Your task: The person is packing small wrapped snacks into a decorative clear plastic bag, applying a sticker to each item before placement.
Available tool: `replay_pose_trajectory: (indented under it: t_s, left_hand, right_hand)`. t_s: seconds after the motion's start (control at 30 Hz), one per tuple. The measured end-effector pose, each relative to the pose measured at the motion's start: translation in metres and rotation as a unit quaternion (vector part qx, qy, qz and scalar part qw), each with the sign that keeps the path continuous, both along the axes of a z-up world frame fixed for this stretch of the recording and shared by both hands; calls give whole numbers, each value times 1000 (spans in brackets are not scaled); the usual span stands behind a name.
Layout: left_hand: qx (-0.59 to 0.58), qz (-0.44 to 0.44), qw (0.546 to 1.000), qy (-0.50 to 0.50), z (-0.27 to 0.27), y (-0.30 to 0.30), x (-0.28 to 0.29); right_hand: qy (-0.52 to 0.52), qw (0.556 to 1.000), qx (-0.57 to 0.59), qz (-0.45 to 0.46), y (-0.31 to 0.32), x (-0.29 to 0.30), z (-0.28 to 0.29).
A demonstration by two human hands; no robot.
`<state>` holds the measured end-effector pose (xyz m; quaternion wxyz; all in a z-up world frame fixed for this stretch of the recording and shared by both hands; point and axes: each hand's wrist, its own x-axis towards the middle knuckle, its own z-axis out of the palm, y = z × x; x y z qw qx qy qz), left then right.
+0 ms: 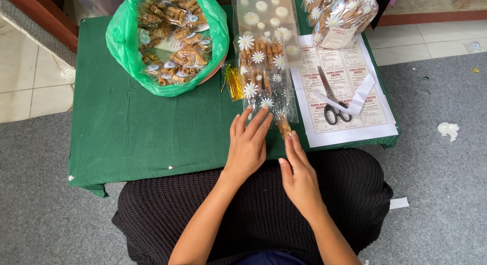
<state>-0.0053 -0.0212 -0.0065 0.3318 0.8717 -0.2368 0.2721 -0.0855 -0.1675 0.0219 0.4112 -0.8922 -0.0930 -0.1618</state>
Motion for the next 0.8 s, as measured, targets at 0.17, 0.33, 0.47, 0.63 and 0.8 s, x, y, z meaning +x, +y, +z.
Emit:
replay_pose_trajectory:
  t_s: [0.17,0.33,0.47,0.63,0.8]
  left_hand:
    - [-40,-39,998,39,2,-1,-1]
    - [-42,-63,996,57,-4,1,2]
    - [-41,-72,994,67,1,1,3]
    - [-41,-73,994,71,0,0,2]
    - [-42,-76,993,77,-2,0,2]
  right_hand:
    - [36,996,-78,-34,12,19,-26]
    - [-17,982,-163,-90,31,30,-33]
    - [-37,969,-219,-104,41,26,-41]
    - [-19,969,-225,-104,38,27,-51]
    - [38,993,-95,-60,40,48,-19]
